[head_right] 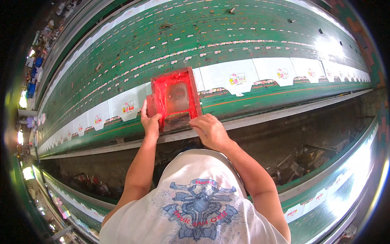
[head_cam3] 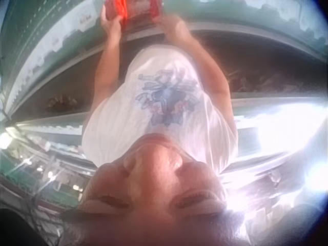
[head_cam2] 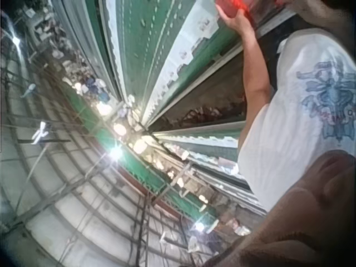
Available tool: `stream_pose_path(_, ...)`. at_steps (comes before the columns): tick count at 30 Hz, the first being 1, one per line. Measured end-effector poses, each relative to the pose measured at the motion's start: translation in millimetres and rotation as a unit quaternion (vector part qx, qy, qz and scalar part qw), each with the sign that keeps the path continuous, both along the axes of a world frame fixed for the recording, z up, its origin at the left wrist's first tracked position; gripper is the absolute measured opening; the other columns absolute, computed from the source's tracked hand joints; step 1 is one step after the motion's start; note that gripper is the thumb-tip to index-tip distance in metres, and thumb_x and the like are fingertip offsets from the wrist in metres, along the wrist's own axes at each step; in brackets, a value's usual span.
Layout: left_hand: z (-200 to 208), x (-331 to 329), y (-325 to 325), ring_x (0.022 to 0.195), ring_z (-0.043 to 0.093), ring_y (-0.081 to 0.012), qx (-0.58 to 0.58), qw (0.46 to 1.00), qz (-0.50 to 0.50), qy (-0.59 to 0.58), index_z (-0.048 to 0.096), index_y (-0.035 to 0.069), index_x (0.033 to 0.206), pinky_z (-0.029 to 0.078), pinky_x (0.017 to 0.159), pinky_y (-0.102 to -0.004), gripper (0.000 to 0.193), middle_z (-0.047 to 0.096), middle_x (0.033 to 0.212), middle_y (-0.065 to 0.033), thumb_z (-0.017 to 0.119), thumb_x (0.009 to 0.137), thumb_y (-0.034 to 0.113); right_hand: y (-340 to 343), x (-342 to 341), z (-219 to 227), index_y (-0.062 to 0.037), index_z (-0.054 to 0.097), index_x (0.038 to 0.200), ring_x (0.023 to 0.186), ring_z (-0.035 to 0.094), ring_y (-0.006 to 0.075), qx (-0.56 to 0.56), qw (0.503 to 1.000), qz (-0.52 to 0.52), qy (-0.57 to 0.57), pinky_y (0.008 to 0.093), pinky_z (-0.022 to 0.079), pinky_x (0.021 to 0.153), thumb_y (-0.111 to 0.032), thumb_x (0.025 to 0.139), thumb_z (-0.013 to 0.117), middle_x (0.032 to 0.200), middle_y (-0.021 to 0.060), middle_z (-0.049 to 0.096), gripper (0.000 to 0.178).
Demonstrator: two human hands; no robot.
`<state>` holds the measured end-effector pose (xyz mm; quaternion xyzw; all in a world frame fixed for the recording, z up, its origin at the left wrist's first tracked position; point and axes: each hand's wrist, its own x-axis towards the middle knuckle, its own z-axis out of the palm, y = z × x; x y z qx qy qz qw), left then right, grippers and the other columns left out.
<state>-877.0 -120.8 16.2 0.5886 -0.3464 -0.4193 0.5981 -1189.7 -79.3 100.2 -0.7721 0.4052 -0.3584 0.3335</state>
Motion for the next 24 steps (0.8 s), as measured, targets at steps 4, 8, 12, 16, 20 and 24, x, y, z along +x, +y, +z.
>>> stream_pose_path(4, 3.3, -1.6, -1.4, 0.143, 0.062, -0.0253, -0.002, 1.0, 0.002, -0.015, 0.049, 0.0, 0.17, 0.049, 0.123, -0.04, 0.094, 0.06, 0.16, -0.0153, 0.075, 0.08, -0.009, -5.5, 33.5, 4.3, -0.0058, 0.081, 0.126, 0.126, 0.07, 0.0355, -0.07, 0.99, 0.072, 0.096, 0.0497, 0.057, 0.11, -0.013, 0.093, 0.085, 0.132, 0.0122, 0.077, 0.034)
stream_pose_path(8, 6.0, -1.9, -1.9, 0.14, 0.064, -0.0249, 0.014, 0.998, 0.004, -0.063, 0.049, 0.0, 0.169, 0.051, 0.121, -0.0398, 0.094, 0.062, 0.156, -0.0149, 0.078, 0.081, -0.007, -12.1, 63.8, -5.8, -0.0092, 0.076, 0.138, 0.13, 0.066, 0.0318, -0.145, 0.958, 0.085, 0.23, 0.0485, 0.056, 0.109, -0.015, 0.09, 0.083, 0.135, 0.011, 0.073, 0.049)
stream_pose_path(12, 2.3, 10.5, -9.3, 0.127, 0.071, -0.0207, 0.023, 0.998, -0.001, 0.065, 0.049, -0.005, 0.167, 0.057, 0.111, -0.0359, 0.078, 0.071, 0.142, -0.0148, 0.083, 0.098, 0.006, -22.1, 80.2, -13.3, -0.0091, 0.074, 0.141, 0.121, 0.068, 0.031, -0.177, 0.937, 0.078, 0.292, 0.0475, 0.057, 0.105, -0.012, 0.09, 0.075, 0.128, 0.0106, 0.073, 0.051)
stream_pose_path(16, 3.8, 30.5, -31.0, 0.122, 0.074, -0.0194, 0.056, 0.997, -0.051, -0.012, 0.051, -0.007, 0.164, 0.06, 0.106, -0.0349, 0.068, 0.075, 0.138, -0.0163, 0.079, 0.104, 0.007, -41.9, 95.7, -2.5, -0.009, 0.073, 0.139, 0.113, 0.072, 0.0315, -0.177, 0.928, 0.075, 0.318, 0.0466, 0.059, 0.1, -0.008, 0.09, 0.072, 0.122, 0.0101, 0.075, 0.049)
stream_pose_path(20, 16.5, 39.1, -42.2, 0.113, 0.073, -0.0163, 0.076, 0.991, -0.103, -0.047, 0.056, 0.002, 0.164, 0.061, 0.1, -0.0336, 0.072, 0.077, 0.128, -0.0124, 0.083, 0.098, 0.005, -78.4, 101.7, 10.0, -0.0107, 0.075, 0.127, 0.103, 0.079, 0.0326, -0.118, 0.923, 0.093, 0.353, 0.0484, 0.063, 0.092, -0.007, 0.093, 0.072, 0.111, 0.0124, 0.078, 0.034)
stream_pose_path(24, 16.5, 45.8, -47.5, 0.112, 0.075, -0.0172, 0.093, 0.989, -0.11, -0.044, 0.061, 0.005, 0.161, 0.061, 0.099, -0.0348, 0.073, 0.079, 0.126, -0.0115, 0.086, 0.093, 0.007, -109.3, 98.5, 24.0, -0.0084, 0.073, 0.129, 0.108, 0.079, 0.0382, -0.07, 0.928, 0.09, 0.355, 0.0495, 0.064, 0.096, 0.002, 0.087, 0.072, 0.111, 0.0156, 0.079, 0.043)
